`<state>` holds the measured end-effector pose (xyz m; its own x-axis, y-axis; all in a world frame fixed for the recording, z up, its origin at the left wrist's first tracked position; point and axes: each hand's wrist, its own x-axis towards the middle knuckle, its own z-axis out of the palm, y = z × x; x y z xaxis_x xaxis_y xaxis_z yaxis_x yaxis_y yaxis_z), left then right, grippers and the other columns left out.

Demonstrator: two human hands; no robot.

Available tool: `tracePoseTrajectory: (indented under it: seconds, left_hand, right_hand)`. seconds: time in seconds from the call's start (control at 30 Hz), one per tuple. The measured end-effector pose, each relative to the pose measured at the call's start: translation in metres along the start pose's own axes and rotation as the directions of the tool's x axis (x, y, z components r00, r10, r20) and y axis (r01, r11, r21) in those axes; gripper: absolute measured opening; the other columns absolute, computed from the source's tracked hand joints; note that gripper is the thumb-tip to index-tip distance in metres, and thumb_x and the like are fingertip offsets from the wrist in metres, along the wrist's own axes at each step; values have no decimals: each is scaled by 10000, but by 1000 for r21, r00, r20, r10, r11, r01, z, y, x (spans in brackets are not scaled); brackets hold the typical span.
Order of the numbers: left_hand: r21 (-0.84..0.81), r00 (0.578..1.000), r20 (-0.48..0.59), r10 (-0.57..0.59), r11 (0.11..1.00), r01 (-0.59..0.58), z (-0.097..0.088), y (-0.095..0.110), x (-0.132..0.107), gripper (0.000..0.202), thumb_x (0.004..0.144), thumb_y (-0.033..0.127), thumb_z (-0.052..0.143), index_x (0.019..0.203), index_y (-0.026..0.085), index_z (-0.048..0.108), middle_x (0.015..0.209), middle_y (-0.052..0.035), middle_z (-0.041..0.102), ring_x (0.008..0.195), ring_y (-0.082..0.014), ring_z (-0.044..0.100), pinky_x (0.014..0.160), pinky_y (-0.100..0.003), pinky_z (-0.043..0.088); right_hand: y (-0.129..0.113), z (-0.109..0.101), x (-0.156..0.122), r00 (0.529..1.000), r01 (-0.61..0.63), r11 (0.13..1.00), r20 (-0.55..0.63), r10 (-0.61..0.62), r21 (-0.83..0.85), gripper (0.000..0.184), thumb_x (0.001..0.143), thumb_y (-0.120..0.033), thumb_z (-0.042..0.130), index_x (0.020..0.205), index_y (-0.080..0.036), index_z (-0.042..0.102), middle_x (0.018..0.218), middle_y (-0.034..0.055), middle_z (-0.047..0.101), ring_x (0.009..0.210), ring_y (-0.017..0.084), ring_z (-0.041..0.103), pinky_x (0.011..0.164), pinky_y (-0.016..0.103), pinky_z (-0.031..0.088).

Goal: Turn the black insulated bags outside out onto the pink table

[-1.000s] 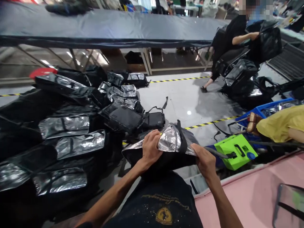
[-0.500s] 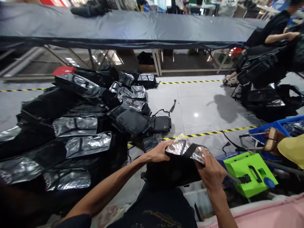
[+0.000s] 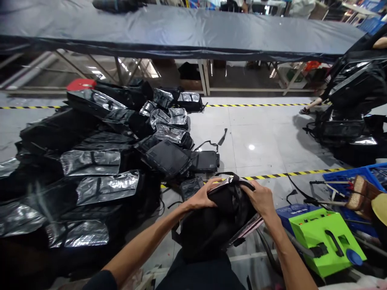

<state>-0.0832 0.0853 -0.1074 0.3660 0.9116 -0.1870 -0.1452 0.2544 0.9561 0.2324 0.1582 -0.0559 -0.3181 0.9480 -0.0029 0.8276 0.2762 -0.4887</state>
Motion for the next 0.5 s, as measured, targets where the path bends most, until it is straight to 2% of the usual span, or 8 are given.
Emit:
tracePoseTrajectory:
  seconds: [0.07,0.1,0.2,0.3,0.37,0.43,0.5]
  left_hand:
    - [21,1000,-27,-6,1000,6,-2,-15,-1,1311,713,446,1056,1815,300,360,1776,-201,498,1626,-417,505,1309,-544,449]
    - [52,999,-42,2,999,0,-3,-22,1,1283,745,468,1039,1820,309,358,1799,-189,473,1640,-419,486,1323,-548,437]
    - [179,996,-33,82,981,-75,-4,-37,11,1059,797,485,1003,1736,316,544,1785,-145,516,1667,-425,449,1394,-581,322]
    - [249,989,73,131,958,-145,-6,-37,24,831,861,496,950,1627,308,686,1763,-130,547,1694,-424,410,1422,-582,246]
    - [289,989,111,100,949,-128,-8,-30,27,803,894,509,918,1634,313,676,1764,-120,547,1707,-417,389,1417,-581,256]
    - [337,992,114,45,938,-81,-9,-23,24,842,893,518,913,1664,322,638,1766,-110,546,1724,-424,350,1415,-590,256]
    - [364,994,110,11,930,-51,-8,-19,19,873,882,516,915,1682,333,614,1771,-95,540,1737,-430,313,1420,-597,235]
  right_hand:
    - [14,14,12,998,-26,998,59,23,62,585,1100,-743,473,1080,-304,857,983,77,850,815,272,773,714,345,515]
    - [21,23,18,997,-43,995,73,37,94,604,1095,-753,456,1060,-296,850,977,85,845,830,276,768,728,347,523]
    - [33,53,35,991,-105,979,98,89,177,731,1077,-821,335,919,-270,788,897,89,813,825,275,746,741,349,527]
    - [35,70,47,987,-137,965,118,112,226,835,1047,-889,169,705,-268,610,730,71,723,734,254,677,693,344,493]
    - [32,67,49,982,-166,963,120,143,212,828,1026,-914,178,676,-270,563,696,57,690,717,244,646,692,340,474]
    - [30,54,43,965,-262,949,71,253,177,792,1006,-918,293,769,-259,663,768,58,734,770,250,668,741,343,482]
    - [27,37,26,927,-343,922,-94,363,179,745,995,-885,396,994,-242,771,954,95,810,910,282,718,854,374,518]
